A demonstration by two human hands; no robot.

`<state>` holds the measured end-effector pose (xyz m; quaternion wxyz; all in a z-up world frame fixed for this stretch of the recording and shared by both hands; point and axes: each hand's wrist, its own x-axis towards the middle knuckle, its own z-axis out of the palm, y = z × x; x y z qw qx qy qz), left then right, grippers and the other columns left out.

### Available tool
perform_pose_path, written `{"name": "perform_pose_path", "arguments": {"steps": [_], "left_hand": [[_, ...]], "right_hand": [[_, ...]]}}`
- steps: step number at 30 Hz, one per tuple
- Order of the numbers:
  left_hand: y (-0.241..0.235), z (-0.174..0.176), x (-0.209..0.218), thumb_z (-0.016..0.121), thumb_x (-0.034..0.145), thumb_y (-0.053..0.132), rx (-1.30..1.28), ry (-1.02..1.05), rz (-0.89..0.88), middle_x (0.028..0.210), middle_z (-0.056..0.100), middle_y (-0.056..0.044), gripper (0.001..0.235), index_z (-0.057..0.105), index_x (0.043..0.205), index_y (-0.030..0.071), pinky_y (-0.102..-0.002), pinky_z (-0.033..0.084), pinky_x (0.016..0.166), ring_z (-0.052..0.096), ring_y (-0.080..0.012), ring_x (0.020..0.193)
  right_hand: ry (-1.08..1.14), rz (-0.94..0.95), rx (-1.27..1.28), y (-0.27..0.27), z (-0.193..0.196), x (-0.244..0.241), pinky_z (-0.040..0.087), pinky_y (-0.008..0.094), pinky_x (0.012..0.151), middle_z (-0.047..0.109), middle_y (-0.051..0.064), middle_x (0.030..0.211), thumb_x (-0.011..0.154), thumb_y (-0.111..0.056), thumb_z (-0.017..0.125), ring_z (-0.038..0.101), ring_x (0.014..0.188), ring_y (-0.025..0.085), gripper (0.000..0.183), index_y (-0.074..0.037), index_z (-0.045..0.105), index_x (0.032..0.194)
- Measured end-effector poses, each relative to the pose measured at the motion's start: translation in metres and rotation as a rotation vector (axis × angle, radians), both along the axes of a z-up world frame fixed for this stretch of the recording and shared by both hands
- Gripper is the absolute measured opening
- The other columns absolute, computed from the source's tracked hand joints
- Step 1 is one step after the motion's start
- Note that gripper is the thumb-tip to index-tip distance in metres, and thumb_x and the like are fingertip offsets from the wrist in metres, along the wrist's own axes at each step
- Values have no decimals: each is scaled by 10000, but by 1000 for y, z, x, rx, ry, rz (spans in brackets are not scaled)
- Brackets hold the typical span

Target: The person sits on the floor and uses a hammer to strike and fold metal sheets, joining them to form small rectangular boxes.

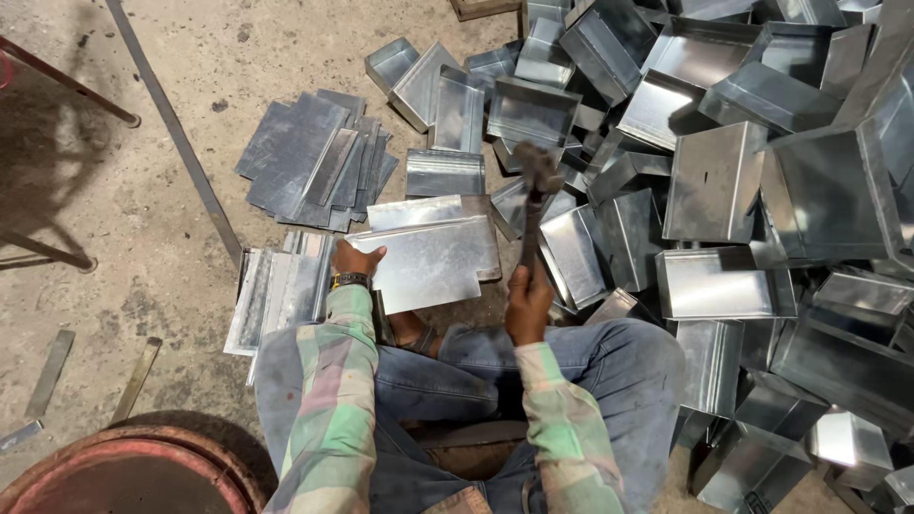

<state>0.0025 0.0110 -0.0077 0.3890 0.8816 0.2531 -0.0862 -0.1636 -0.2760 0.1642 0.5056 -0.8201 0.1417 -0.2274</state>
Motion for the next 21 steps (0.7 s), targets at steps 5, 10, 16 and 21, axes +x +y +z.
{"name": "perform_pose_path", "arguments": {"steps": [5, 10, 16, 21], "left_hand": [[-7, -10, 3, 970, 614, 454, 25, -41, 49, 1162, 683, -317, 895, 566, 1209, -79, -524, 560, 933, 671, -470, 1110], [-4, -1, -3, 976, 622, 479, 43, -4, 25, 1173, 655, -345, 921, 551, 1230, -68, -543, 555, 909, 659, -499, 1090], [-4, 17, -1, 969, 643, 481, 32, 28, 26, 1202, 630, -364, 918, 542, 1254, -55, -555, 552, 898, 655, -511, 1083], [-5, 2, 1, 960, 644, 483, -4, 53, 47, 1205, 641, -363, 918, 542, 1253, -62, -543, 569, 901, 669, -501, 1091]], "right_hand": [[245, -78, -229, -19, -90, -11, 470, 407, 642, 688, 176, 787, 1062, -448, 549, 638, 666, 295, 467, -15, 703, 984], [183, -62, 97, -12, -18, -12, 397, 362, 508, 583, 93, 641, 1055, -420, 522, 527, 531, 177, 458, -30, 623, 839], [-153, 56, 315, 0, 51, -4, 267, 291, 470, 475, -13, 645, 1082, -386, 514, 384, 508, 74, 351, -84, 570, 911], [111, 19, -302, 0, -45, 7, 463, 438, 630, 648, 176, 752, 1134, -336, 509, 610, 667, 347, 378, -5, 652, 1019]]}}
